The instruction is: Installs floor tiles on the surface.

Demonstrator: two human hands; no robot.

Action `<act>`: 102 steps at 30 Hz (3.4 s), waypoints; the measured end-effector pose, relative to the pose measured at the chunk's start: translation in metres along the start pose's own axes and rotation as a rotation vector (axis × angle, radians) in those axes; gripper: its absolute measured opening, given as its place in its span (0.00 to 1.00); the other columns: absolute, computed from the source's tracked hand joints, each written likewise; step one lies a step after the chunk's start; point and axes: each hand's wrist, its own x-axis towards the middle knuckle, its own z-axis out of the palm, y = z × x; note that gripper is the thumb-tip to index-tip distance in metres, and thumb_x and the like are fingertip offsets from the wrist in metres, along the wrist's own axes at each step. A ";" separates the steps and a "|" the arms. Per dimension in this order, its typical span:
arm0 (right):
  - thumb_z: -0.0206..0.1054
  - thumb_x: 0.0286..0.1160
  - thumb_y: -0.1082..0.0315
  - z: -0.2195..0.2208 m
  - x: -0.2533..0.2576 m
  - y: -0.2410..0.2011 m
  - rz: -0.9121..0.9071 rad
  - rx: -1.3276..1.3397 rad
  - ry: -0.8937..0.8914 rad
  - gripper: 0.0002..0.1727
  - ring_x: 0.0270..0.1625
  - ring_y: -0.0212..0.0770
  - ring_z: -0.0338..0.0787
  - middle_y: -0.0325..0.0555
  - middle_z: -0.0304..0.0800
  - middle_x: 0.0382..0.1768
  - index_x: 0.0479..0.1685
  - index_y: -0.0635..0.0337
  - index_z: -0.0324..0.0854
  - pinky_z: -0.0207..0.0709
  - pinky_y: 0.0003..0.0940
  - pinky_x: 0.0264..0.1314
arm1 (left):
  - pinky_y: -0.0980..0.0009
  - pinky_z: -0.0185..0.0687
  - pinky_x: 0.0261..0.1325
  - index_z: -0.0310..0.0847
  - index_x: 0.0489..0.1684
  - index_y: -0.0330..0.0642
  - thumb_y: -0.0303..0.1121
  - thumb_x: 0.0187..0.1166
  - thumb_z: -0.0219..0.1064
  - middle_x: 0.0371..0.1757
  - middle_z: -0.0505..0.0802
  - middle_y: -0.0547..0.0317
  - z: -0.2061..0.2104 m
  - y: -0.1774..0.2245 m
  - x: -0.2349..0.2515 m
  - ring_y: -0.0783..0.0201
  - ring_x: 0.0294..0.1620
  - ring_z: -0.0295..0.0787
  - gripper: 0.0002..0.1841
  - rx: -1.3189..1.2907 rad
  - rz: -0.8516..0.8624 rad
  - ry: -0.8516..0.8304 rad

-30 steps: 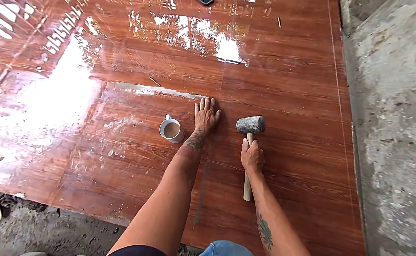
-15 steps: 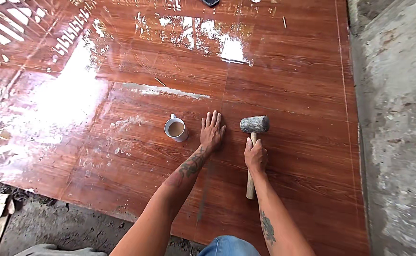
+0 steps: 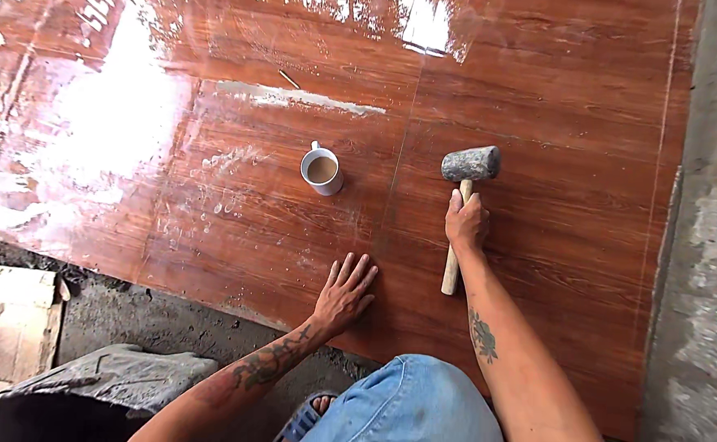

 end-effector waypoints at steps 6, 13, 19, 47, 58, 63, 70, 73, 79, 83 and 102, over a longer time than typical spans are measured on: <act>0.46 0.92 0.40 0.001 0.001 0.000 -0.012 -0.021 0.004 0.33 0.55 0.63 0.92 0.65 0.90 0.48 0.60 0.66 0.78 0.82 0.61 0.54 | 0.38 0.41 0.93 0.54 0.95 0.68 0.56 0.92 0.43 0.97 0.54 0.59 0.011 0.001 -0.074 0.46 0.97 0.44 0.30 -0.007 0.037 -0.059; 0.45 0.91 0.39 0.000 0.002 0.001 -0.021 -0.001 -0.026 0.35 0.61 0.65 0.90 0.67 0.89 0.54 0.65 0.67 0.76 0.79 0.64 0.60 | 0.36 0.41 0.92 0.54 0.94 0.73 0.57 0.92 0.45 0.98 0.52 0.56 0.010 0.000 -0.111 0.43 0.97 0.42 0.29 -0.053 0.109 -0.116; 0.45 0.90 0.39 0.001 -0.005 0.008 -0.009 0.012 -0.023 0.35 0.59 0.64 0.90 0.66 0.89 0.52 0.64 0.65 0.76 0.79 0.65 0.58 | 0.34 0.42 0.91 0.57 0.92 0.71 0.57 0.91 0.48 0.97 0.52 0.53 0.012 0.003 -0.141 0.41 0.97 0.42 0.29 -0.079 0.155 -0.158; 0.45 0.92 0.39 -0.009 -0.035 0.024 -0.020 0.010 -0.053 0.35 0.48 0.68 0.91 0.68 0.88 0.41 0.59 0.68 0.76 0.81 0.66 0.47 | 0.30 0.42 0.89 0.60 0.92 0.43 0.60 0.90 0.40 0.95 0.61 0.52 -0.005 0.031 0.013 0.42 0.95 0.49 0.38 -0.006 -0.157 0.065; 0.50 0.91 0.40 -0.004 -0.031 0.025 -0.005 -0.005 -0.010 0.32 0.47 0.66 0.93 0.64 0.91 0.40 0.60 0.65 0.78 0.84 0.63 0.46 | 0.33 0.39 0.91 0.55 0.94 0.48 0.58 0.91 0.40 0.96 0.54 0.43 -0.038 0.005 0.228 0.36 0.95 0.44 0.36 0.042 -0.319 0.219; 0.51 0.91 0.42 -0.009 -0.030 0.021 0.020 -0.003 -0.043 0.31 0.52 0.62 0.94 0.63 0.92 0.43 0.62 0.64 0.79 0.84 0.61 0.54 | 0.32 0.39 0.90 0.51 0.95 0.48 0.58 0.91 0.37 0.96 0.51 0.41 -0.061 -0.005 0.284 0.34 0.96 0.41 0.36 0.055 -0.345 0.151; 0.49 0.91 0.43 -0.009 -0.026 0.025 0.012 0.007 -0.054 0.30 0.52 0.57 0.96 0.57 0.94 0.44 0.61 0.61 0.81 0.86 0.56 0.55 | 0.38 0.44 0.91 0.57 0.93 0.44 0.50 0.93 0.41 0.96 0.58 0.51 -0.074 -0.014 0.380 0.45 0.96 0.46 0.31 0.025 -0.057 0.125; 0.49 0.92 0.43 -0.007 -0.025 0.027 0.005 0.017 -0.056 0.29 0.52 0.55 0.96 0.55 0.95 0.44 0.62 0.60 0.81 0.86 0.54 0.55 | 0.42 0.48 0.92 0.63 0.90 0.44 0.44 0.94 0.42 0.94 0.63 0.53 -0.070 0.002 0.400 0.48 0.95 0.50 0.28 0.024 0.105 0.124; 0.50 0.90 0.41 -0.013 -0.027 0.025 0.041 0.052 -0.080 0.31 0.51 0.55 0.97 0.54 0.96 0.44 0.64 0.59 0.83 0.87 0.56 0.54 | 0.44 0.54 0.91 0.73 0.84 0.45 0.37 0.94 0.45 0.88 0.74 0.54 -0.062 0.024 0.421 0.49 0.92 0.61 0.24 -0.064 0.339 0.162; 0.48 0.90 0.40 -0.015 -0.023 0.026 0.052 0.074 -0.146 0.31 0.54 0.55 0.96 0.54 0.96 0.47 0.65 0.57 0.83 0.87 0.57 0.56 | 0.36 0.75 0.74 0.82 0.71 0.47 0.29 0.89 0.51 0.72 0.87 0.48 -0.097 0.060 0.453 0.42 0.74 0.82 0.19 -0.021 0.384 -0.015; 0.55 0.92 0.52 0.071 -0.039 0.056 -0.140 0.541 0.065 0.31 0.85 0.45 0.75 0.56 0.77 0.81 0.86 0.62 0.68 0.66 0.38 0.88 | 0.35 0.66 0.80 0.73 0.79 0.38 0.44 0.80 0.63 0.85 0.72 0.42 -0.006 0.390 0.532 0.37 0.88 0.62 0.30 0.088 0.429 -0.119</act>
